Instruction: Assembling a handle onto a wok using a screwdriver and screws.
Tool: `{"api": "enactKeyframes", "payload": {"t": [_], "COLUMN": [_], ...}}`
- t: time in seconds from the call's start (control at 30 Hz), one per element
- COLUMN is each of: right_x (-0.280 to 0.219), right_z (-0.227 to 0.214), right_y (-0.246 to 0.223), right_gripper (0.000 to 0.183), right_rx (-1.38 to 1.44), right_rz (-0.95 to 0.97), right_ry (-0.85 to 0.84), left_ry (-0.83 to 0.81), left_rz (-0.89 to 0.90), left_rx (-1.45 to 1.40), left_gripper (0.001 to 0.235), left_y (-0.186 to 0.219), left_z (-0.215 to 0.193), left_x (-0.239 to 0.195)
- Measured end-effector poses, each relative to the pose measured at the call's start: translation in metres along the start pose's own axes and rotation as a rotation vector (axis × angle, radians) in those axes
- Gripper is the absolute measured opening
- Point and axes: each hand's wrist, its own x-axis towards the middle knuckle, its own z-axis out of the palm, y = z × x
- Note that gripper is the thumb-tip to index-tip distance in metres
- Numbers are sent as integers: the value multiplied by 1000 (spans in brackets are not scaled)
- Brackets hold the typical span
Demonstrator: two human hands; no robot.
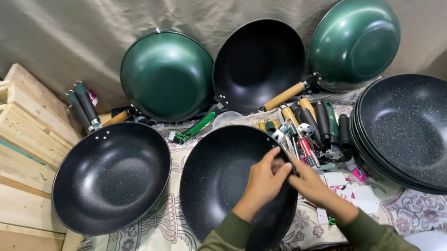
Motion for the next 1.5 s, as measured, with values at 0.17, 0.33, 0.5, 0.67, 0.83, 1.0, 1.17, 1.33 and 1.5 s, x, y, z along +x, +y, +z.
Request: {"api": "enactKeyframes", "payload": {"t": [0.17,0.33,0.5,0.67,0.83,1.0,1.17,1.33,1.5], "right_x": [35,79,112,139,158,148,98,62,75], "right_z": [-12,-19,4,19,30,32,30,27,13], "right_y": [25,84,64,68,77,61,10,11,26], "right_gripper": [70,64,52,45,39,41,64,73,71], "right_rx": [-288,-559,-930,-1046,-1205,-1287,-1130,-1236,-1242], "right_rz": [71,143,149,24,-251,-309,-74,102,49], "right_ry": [121,65,-52,-89,46,121,32,64,56], "left_ry": [472,530,415,455,471,487,498,518,566], "left_rz": [364,230,3,-53,-104,-354,-402,-381,-396], "left_rx": [497,800,858,871,849,823,807,799,805], "left_gripper": [56,62,67,59,57,51,49,47,44], "left_y": [-39,-87,-143,-186,-184,-188,-195,-180,-178], "left_z": [-37,-81,-91,-96,-115,-116,-117,-112,-101], "left_x": [25,29,29,27,20,20,22,17,8]}}
